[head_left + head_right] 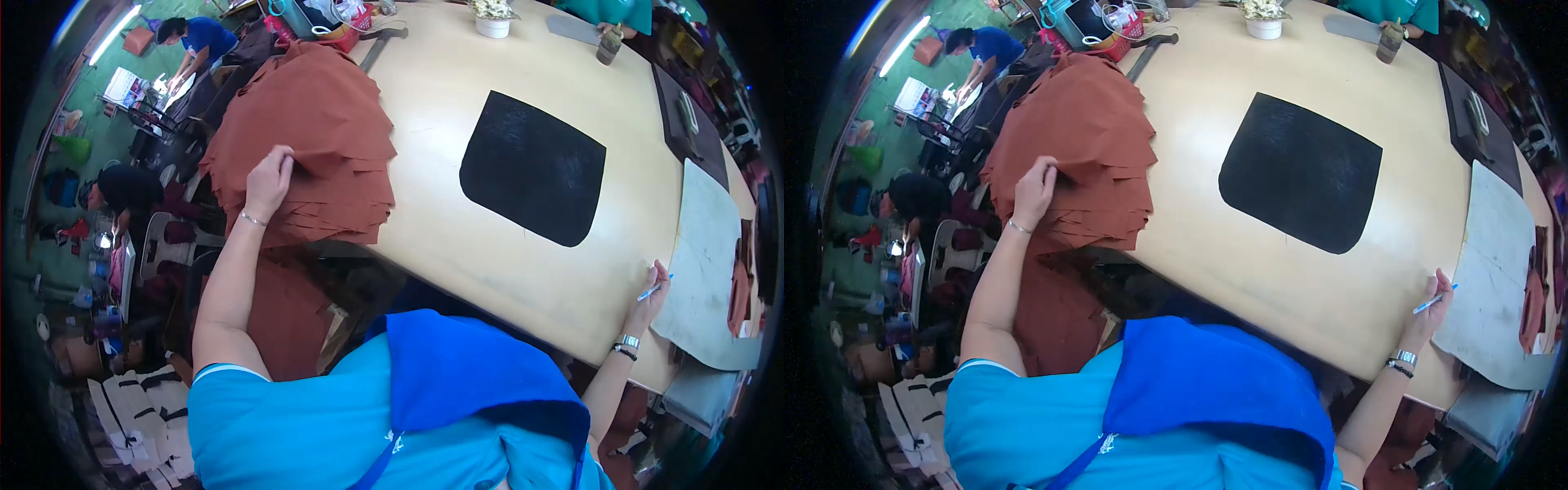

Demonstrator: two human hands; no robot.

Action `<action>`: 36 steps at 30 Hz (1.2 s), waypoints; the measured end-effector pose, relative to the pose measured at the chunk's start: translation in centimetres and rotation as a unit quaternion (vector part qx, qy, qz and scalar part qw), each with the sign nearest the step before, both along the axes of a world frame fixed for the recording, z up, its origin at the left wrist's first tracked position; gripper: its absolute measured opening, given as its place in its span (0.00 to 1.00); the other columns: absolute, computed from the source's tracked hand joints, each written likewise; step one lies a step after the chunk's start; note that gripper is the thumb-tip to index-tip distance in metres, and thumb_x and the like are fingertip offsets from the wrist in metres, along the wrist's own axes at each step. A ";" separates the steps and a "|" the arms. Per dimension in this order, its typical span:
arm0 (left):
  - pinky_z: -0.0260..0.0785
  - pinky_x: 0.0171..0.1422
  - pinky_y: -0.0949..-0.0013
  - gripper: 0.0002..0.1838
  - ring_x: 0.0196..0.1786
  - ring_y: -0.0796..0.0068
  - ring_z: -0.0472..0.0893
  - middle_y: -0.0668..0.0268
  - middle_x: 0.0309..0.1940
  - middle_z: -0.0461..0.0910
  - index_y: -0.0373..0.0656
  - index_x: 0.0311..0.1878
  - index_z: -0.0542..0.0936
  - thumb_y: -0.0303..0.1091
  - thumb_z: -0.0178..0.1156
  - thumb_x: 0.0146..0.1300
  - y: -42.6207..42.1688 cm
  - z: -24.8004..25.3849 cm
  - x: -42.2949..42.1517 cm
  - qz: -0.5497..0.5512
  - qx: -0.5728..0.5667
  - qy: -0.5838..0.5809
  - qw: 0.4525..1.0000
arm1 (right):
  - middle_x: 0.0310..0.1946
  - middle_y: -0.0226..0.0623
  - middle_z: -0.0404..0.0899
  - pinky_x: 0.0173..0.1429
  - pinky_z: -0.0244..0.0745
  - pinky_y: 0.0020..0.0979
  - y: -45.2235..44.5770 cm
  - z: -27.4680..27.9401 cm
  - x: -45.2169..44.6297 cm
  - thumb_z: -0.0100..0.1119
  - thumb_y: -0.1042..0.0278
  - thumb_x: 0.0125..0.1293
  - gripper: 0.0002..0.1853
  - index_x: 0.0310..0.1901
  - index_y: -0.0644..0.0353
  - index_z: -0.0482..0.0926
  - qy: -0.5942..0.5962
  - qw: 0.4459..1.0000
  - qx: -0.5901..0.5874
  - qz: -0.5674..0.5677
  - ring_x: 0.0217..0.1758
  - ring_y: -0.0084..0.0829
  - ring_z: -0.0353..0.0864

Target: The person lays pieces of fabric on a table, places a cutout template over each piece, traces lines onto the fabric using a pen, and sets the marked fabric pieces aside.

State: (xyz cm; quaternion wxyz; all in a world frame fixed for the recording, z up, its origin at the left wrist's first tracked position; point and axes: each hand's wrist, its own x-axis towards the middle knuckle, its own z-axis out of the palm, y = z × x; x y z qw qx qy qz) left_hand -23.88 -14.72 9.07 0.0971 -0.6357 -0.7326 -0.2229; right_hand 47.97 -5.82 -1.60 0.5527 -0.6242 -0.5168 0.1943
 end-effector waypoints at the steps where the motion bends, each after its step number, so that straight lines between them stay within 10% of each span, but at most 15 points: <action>1: 0.73 0.44 0.53 0.08 0.42 0.50 0.82 0.57 0.37 0.83 0.46 0.46 0.76 0.37 0.54 0.71 0.8 0.1 0.1 0.024 0.046 -0.015 0.999 | 0.52 0.34 0.74 0.63 0.66 0.28 0.0 0.0 -0.1 0.51 0.59 0.77 0.17 0.57 0.62 0.74 -0.006 1.000 -0.011 0.002 0.54 0.25 0.71; 6: 0.72 0.37 0.52 0.08 0.35 0.47 0.82 0.52 0.31 0.81 0.43 0.45 0.75 0.36 0.53 0.73 7.3 3.0 5.0 -0.034 0.201 -0.051 0.978 | 0.55 0.37 0.75 0.68 0.65 0.30 -0.3 0.2 -0.3 0.44 0.60 0.78 0.18 0.57 0.63 0.74 -0.013 0.999 0.031 -0.023 0.61 0.30 0.73; 8: 0.73 0.33 0.55 0.06 0.32 0.50 0.83 0.54 0.30 0.81 0.42 0.45 0.75 0.35 0.56 0.72 10.7 3.8 10.0 -0.127 0.226 -0.036 0.965 | 0.60 0.42 0.75 0.70 0.64 0.39 -0.3 1.6 -2.9 0.37 0.48 0.78 0.26 0.54 0.63 0.77 0.263 0.962 0.012 0.073 0.63 0.36 0.74; 10: 0.74 0.33 0.59 0.06 0.29 0.54 0.82 0.56 0.30 0.80 0.42 0.41 0.77 0.34 0.59 0.70 12.4 4.3 17.7 -0.220 0.218 -0.104 0.945 | 0.61 0.43 0.76 0.68 0.70 0.40 -0.8 4.2 -9.5 0.60 0.70 0.68 0.18 0.58 0.61 0.74 0.077 0.979 0.077 0.174 0.66 0.38 0.73; 12: 0.72 0.32 0.68 0.04 0.24 0.70 0.77 0.60 0.27 0.78 0.41 0.39 0.77 0.30 0.61 0.69 11.9 5.0 25.4 -0.291 0.134 -0.189 0.928 | 0.64 0.49 0.73 0.66 0.73 0.41 -0.8 8.9 -15.5 0.79 0.71 0.48 0.37 0.61 0.59 0.71 -0.138 0.938 0.229 0.220 0.64 0.48 0.76; 17: 0.74 0.34 0.65 0.06 0.28 0.59 0.81 0.59 0.29 0.80 0.42 0.38 0.78 0.27 0.67 0.60 7.3 3.5 35.0 -0.514 0.030 -0.236 0.824 | 0.63 0.44 0.75 0.71 0.64 0.50 0.5 10.9 -19.0 0.71 0.61 0.55 0.26 0.57 0.51 0.77 -0.264 0.913 0.230 0.210 0.66 0.46 0.74; 23: 0.75 0.37 0.61 0.13 0.35 0.59 0.83 0.63 0.31 0.80 0.46 0.41 0.79 0.22 0.64 0.52 5.5 4.3 30.4 -0.378 0.034 -0.102 0.920 | 0.33 0.36 0.86 0.55 0.77 0.40 -0.5 14.2 -13.4 0.61 0.77 0.53 0.15 0.44 0.53 0.83 -0.284 0.910 0.211 0.217 0.37 0.37 0.85; 26: 0.75 0.42 0.59 0.15 0.38 0.56 0.83 0.60 0.33 0.82 0.45 0.42 0.80 0.19 0.60 0.50 4.2 6.6 27.1 -0.332 -0.002 -0.106 0.937 | 0.33 0.38 0.86 0.46 0.77 0.37 -2.3 18.0 -10.9 0.62 0.81 0.49 0.17 0.42 0.56 0.84 -0.298 0.909 0.208 0.204 0.36 0.41 0.85; 36: 0.73 0.34 0.74 0.05 0.28 0.72 0.84 0.63 0.23 0.84 0.39 0.30 0.85 0.28 0.70 0.50 0.8 20.4 18.1 -0.440 -0.097 -0.362 0.816 | 0.29 0.37 0.84 0.38 0.79 0.31 -10.4 30.6 -6.5 0.63 0.75 0.54 0.09 0.37 0.66 0.83 -0.045 0.920 0.158 0.356 0.34 0.31 0.85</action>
